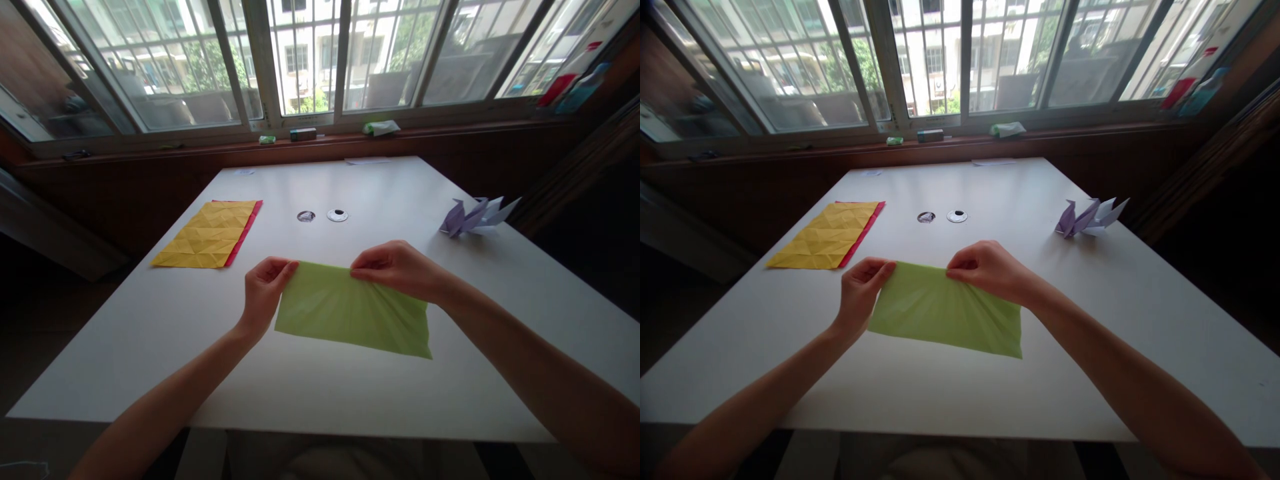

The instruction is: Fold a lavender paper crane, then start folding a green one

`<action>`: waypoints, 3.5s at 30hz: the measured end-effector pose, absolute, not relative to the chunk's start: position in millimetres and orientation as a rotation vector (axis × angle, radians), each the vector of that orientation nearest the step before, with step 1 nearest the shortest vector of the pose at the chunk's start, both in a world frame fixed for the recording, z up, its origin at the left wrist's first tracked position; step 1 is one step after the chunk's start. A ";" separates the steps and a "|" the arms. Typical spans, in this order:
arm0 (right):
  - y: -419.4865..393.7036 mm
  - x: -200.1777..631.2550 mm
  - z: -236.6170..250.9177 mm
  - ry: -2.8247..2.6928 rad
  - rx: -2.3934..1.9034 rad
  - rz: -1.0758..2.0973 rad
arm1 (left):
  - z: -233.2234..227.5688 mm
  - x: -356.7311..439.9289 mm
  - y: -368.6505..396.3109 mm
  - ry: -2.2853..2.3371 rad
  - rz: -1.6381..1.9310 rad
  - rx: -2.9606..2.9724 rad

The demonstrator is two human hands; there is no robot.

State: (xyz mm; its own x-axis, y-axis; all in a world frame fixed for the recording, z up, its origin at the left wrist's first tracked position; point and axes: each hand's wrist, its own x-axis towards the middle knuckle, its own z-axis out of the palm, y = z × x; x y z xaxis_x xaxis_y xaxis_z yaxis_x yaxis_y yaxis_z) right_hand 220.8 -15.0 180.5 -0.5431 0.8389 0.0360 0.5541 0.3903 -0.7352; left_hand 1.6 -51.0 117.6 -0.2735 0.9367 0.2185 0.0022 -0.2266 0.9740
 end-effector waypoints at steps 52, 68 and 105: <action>-39.0 235.2 227.7 -2.422 -1.120 0.863 | 148.8 2.5 -83.0 1.047 1.561 1.173; -40.7 234.7 229.6 -2.440 -1.094 0.829 | 149.3 1.9 -83.5 1.012 1.550 1.168; -41.1 253.9 233.8 -2.223 -1.200 0.751 | 158.0 -7.9 -81.2 1.156 1.886 1.219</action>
State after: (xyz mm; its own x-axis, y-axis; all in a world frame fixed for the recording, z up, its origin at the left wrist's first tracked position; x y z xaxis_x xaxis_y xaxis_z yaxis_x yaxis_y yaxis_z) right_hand 253.9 -41.1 233.8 -0.4863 0.8579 0.1659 0.5818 0.4595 -0.6711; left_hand -7.9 -81.2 158.0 -0.3928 0.8328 0.3901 -0.0304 -0.4357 0.8996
